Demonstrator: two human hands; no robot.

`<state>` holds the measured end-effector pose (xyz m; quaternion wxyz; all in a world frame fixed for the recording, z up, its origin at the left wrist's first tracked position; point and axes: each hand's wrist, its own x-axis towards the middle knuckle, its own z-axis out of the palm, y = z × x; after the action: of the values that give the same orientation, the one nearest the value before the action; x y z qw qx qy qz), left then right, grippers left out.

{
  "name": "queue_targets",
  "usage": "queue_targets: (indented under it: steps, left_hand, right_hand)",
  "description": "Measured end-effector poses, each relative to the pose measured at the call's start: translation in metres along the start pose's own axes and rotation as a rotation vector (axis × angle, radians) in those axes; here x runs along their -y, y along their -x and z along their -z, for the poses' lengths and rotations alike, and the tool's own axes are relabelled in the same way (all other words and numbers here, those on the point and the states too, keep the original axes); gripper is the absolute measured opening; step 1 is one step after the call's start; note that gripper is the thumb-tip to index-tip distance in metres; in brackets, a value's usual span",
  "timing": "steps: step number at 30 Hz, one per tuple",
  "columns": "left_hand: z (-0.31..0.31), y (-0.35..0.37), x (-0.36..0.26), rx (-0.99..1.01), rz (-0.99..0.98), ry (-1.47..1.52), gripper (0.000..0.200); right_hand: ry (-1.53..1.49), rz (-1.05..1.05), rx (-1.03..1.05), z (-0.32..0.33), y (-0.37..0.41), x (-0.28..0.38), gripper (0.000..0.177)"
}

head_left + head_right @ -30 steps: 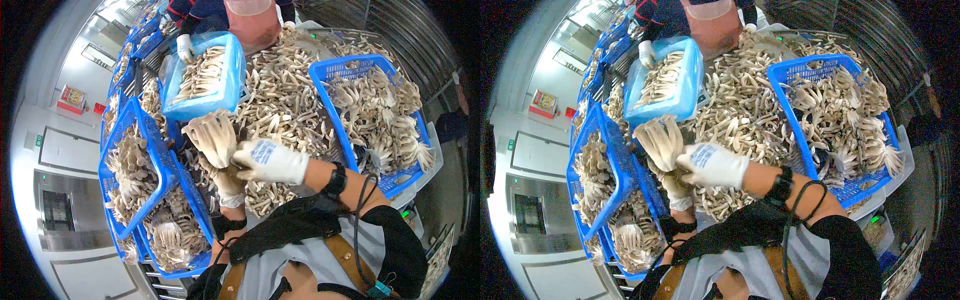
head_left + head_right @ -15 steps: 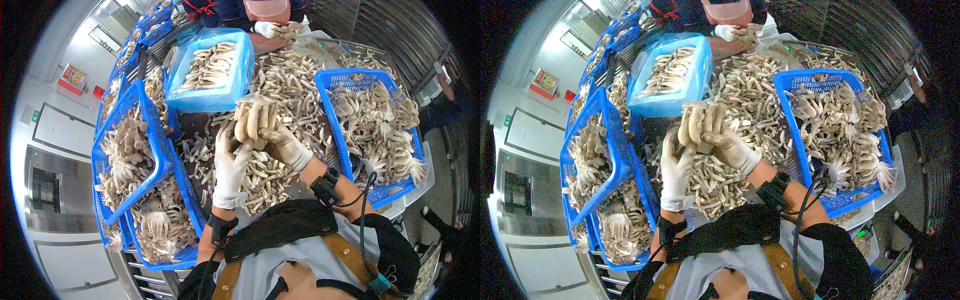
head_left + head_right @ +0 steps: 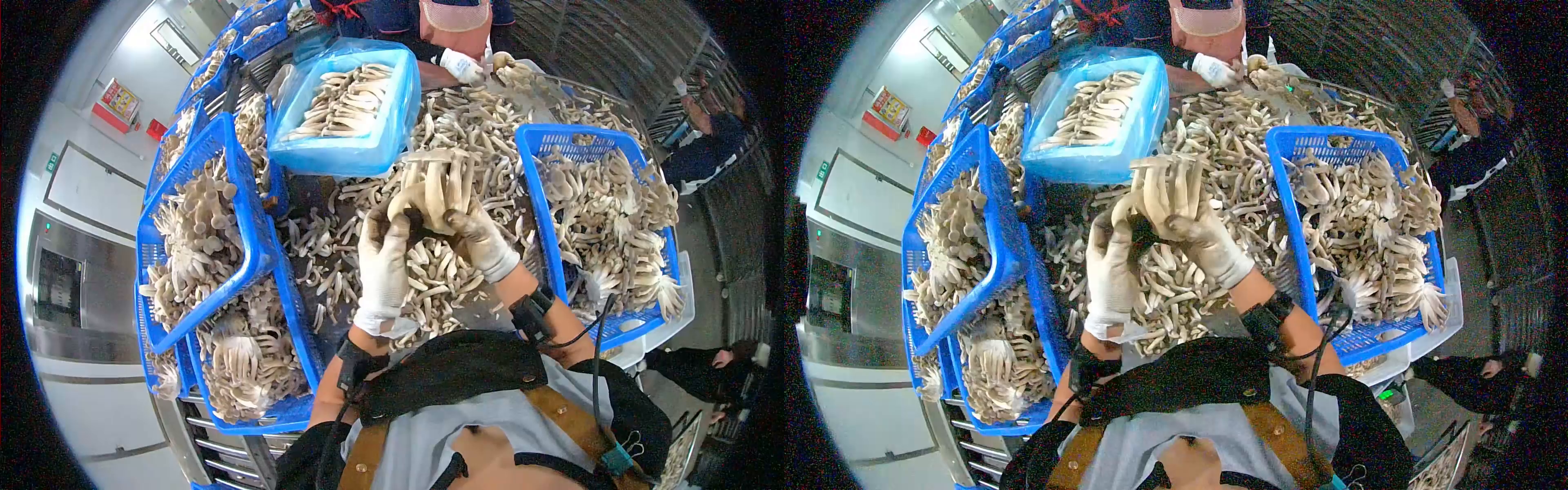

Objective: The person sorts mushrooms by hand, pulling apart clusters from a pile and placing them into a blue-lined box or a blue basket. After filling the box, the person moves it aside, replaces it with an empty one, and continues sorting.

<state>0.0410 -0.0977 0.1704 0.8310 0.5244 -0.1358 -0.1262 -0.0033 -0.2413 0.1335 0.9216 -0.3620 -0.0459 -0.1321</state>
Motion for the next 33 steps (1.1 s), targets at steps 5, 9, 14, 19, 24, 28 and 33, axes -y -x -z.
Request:
queue_targets:
  steps: [5,9,14,19,24,28,33]
  left_hand:
    - [0.023,-0.013,-0.005,-0.034,0.128,-0.069,0.037]
    - [0.029,-0.027,0.000,0.122,-0.127,-0.487,0.035]
    - [0.019,-0.058,-0.015,0.135,-0.156,-0.558,0.032]
    - [0.042,-0.092,-0.002,-0.067,-0.059,-0.364,0.029]
    - [0.081,-0.069,0.066,-0.171,0.178,-0.010,0.065]
    - [0.068,-0.019,0.082,0.111,0.353,-0.100,0.083]
    - [0.052,-0.023,0.079,0.082,0.354,0.033,0.061]
  right_hand:
    - [-0.124,-0.243,0.088,0.041,-0.002,-0.010,0.068]
    - [-0.076,-0.282,0.040,0.039,0.003,-0.029,0.064]
    - [-0.208,-0.419,-0.011,0.037,0.010,-0.042,0.060]
    - [-0.625,-0.562,-0.082,0.047,0.007,-0.048,0.051]
    - [-0.577,-0.483,-0.193,0.062,0.008,-0.049,0.047]
    - [0.224,-0.282,-0.112,0.068,-0.006,-0.042,0.062]
    - [0.423,-0.291,-0.138,0.077,-0.013,-0.086,0.090]
